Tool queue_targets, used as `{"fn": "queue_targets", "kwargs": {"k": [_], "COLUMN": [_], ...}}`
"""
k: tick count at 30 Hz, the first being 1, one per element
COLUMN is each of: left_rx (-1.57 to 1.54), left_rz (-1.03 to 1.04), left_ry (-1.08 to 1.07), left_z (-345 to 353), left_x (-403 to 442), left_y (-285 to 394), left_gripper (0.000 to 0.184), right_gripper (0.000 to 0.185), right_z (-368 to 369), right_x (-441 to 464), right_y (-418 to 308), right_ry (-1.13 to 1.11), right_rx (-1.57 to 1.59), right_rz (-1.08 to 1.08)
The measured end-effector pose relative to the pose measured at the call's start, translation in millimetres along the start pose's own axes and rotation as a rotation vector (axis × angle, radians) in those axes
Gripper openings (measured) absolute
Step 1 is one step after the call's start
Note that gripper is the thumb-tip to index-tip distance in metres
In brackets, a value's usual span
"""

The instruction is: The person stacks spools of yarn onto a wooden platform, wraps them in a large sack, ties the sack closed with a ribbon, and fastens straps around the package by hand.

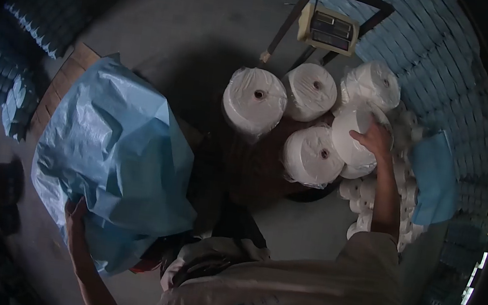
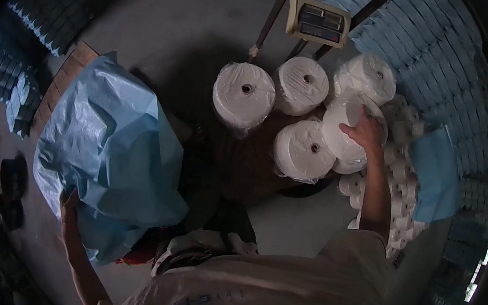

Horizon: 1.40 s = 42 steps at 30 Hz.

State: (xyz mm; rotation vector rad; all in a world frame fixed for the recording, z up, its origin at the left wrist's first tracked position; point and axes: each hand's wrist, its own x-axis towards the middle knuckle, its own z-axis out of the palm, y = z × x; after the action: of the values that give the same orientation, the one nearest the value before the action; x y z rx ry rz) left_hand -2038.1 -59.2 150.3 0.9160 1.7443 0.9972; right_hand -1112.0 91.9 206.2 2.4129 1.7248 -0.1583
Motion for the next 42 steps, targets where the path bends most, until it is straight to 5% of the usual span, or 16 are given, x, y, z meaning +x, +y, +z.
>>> {"fn": "queue_targets", "kwargs": {"k": [2,4,8,11,12,14,16,21,25,29,31,33,36,38,40,42], "left_rx": [0.259,0.758,-0.207,-0.496,-0.319,0.079,0.479,0.144,0.045,-0.432,-0.214,-0.216,0.366,0.493,0.488,0.036], "left_rz": [0.261,-0.077,-0.022,0.193,0.241,0.057,0.247,0.399,0.368,-0.038,-0.268,-0.179,-0.092,0.136,-0.06,-0.099], "left_ry": [0.029,0.096,0.276,0.548,0.343,-0.036,-0.361,-0.378,-0.553,-0.417,-0.401,-0.305,-0.391,-0.289,-0.268,-0.167], "left_z": [11.0,52.9,42.7,69.7,68.2,105.7,111.8,37.4,2.4,17.4,40.7,67.5,79.5,82.8,73.1,40.0], "left_x": [-0.7,-11.2,-7.0,5.0,7.8,30.7,9.0,-82.6,-127.1,-153.0,-123.4,-112.6,-90.8,-82.7,-56.3,-27.7], "left_y": [29.3,107.6,96.5,113.8,98.2,56.0,67.1,123.7,90.7,25.6,-86.2,-132.0,-156.4,-134.0,-110.0,-137.0], "left_gripper": [0.037,0.04,0.033,0.026,0.029,0.05,0.057,0.05,0.048,0.037,0.036,0.031,0.024,0.025,0.029,0.033], "right_gripper": [0.113,0.106,0.082,0.081,0.083,0.081,0.079,0.074,0.07,0.066,0.064,0.062,0.057,0.077,0.087,0.096], "right_z": [10.6,4.5,-32.9,-16.6,19.1,60.0,90.2,106.7,114.3,145.6,174.7,186.9,145.4,155.0,148.9,140.8], "right_x": [2.1,-0.3,-68.4,-140.9,-147.4,-178.6,-205.3,-249.9,-255.9,-242.0,-236.5,-229.1,-197.8,-148.7,-131.9,-126.6], "right_y": [22.3,30.5,-1.7,-41.4,-28.9,-133.1,-268.5,-561.8,-652.9,-582.9,-495.3,-393.7,-268.8,-177.6,-132.8,-119.2], "right_ry": [-0.023,0.008,-0.187,-0.392,-0.523,-0.767,-0.978,-1.234,-1.178,-0.939,-0.771,-0.624,-0.563,0.23,0.207,0.187], "right_rx": [0.086,0.253,1.103,1.383,1.468,1.755,1.959,2.058,1.931,1.755,1.662,1.452,0.542,-0.141,-0.118,-0.095], "right_rz": [0.006,-0.041,-0.262,-0.19,-0.204,-0.131,-0.085,-0.129,-0.187,-0.195,-0.211,-0.342,-0.71,-0.287,-0.217,-0.168]}}
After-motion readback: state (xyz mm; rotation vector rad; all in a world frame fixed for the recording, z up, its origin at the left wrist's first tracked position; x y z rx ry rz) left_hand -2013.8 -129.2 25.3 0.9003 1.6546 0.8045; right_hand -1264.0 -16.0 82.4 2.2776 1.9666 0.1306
